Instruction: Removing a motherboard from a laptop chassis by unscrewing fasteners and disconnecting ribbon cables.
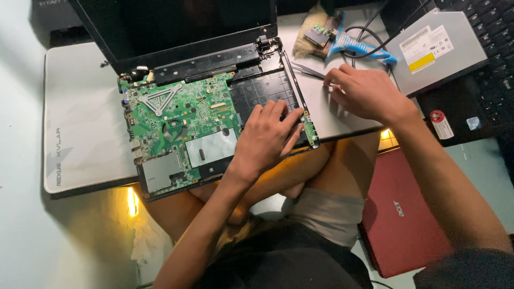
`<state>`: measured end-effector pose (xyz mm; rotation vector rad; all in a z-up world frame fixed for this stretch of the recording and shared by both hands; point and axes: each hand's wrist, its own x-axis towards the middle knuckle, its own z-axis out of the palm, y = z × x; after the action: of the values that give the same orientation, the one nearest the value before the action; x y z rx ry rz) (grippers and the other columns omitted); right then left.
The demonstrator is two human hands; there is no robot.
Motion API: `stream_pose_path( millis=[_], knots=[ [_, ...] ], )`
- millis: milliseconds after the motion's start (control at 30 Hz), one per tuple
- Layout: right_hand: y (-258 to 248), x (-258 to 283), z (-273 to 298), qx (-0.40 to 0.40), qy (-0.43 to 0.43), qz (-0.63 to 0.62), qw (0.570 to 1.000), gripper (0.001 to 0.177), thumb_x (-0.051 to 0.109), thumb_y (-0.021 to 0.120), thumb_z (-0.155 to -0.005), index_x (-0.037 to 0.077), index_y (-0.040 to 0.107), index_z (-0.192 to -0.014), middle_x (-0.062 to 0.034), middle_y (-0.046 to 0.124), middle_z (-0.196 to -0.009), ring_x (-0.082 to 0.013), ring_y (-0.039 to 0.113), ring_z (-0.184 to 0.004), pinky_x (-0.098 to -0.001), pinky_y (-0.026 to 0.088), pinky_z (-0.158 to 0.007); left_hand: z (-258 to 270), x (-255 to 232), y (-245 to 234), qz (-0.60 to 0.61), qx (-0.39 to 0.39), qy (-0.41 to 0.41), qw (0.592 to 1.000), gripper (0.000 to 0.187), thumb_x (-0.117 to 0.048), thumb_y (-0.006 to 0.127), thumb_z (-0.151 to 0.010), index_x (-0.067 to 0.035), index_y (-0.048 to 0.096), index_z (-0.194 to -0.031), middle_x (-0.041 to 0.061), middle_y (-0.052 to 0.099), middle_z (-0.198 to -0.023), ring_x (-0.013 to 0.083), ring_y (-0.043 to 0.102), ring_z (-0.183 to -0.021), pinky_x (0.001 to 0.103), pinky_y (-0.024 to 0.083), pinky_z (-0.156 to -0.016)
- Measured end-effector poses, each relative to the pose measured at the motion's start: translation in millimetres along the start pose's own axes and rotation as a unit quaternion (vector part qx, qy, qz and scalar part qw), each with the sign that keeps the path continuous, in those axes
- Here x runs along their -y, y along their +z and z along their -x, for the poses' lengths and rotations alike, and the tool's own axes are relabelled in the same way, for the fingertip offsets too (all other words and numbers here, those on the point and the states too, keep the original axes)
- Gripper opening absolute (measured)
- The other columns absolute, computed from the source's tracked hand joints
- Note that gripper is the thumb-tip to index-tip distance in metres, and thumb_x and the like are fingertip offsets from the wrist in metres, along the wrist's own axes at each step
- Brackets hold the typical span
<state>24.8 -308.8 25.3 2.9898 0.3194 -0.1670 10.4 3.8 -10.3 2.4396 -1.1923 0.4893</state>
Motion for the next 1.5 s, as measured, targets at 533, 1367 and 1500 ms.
stream_pose_path(
  millis=[533, 1367, 1500],
  knots=[
    [17, 1, 7, -0.17, -0.021, 0.051, 0.984, 0.015, 0.038, 0.073, -0.124, 0.029, 0.072, -0.137, -0.0006, 0.076, -0.097, -0.0329, 0.083, -0.075, -0.0478, 0.065, -0.067, -1, -1, 1, 0.0, 0.018, -0.009, 1.0, 0.034, -0.039, 0.054, -0.121, -0.021, 0.073, -0.143, 0.004, 0.06, -0.107, 0.0254, 0.061, -0.094, 0.04, 0.052, -0.086],
    [-121, 59, 65, 0.129, -0.043, -0.129, 0.982, 0.031, 0.026, 0.084, -0.098, 0.026, 0.089, -0.129, -0.0049, 0.093, -0.105, -0.0256, 0.088, -0.074, -0.044, 0.071, -0.07, 5, 1, -4, 0.046, -0.006, 0.061, 0.997, 0.051, -0.061, 0.081, -0.105, -0.027, 0.081, -0.143, 0.013, 0.059, -0.143, 0.0317, 0.055, -0.123, 0.046, 0.046, -0.103],
    [-123, 66, 66, 0.138, -0.04, -0.085, 0.986, 0.034, 0.038, 0.087, -0.093, 0.034, 0.094, -0.125, -0.0043, 0.094, -0.098, -0.0257, 0.09, -0.076, -0.0425, 0.069, -0.071, 7, 0, -3, 0.055, -0.005, 0.057, 0.997, 0.055, -0.063, 0.085, -0.1, -0.027, 0.08, -0.142, 0.012, 0.06, -0.144, 0.0317, 0.055, -0.125, 0.047, 0.047, -0.106]
  ],
)
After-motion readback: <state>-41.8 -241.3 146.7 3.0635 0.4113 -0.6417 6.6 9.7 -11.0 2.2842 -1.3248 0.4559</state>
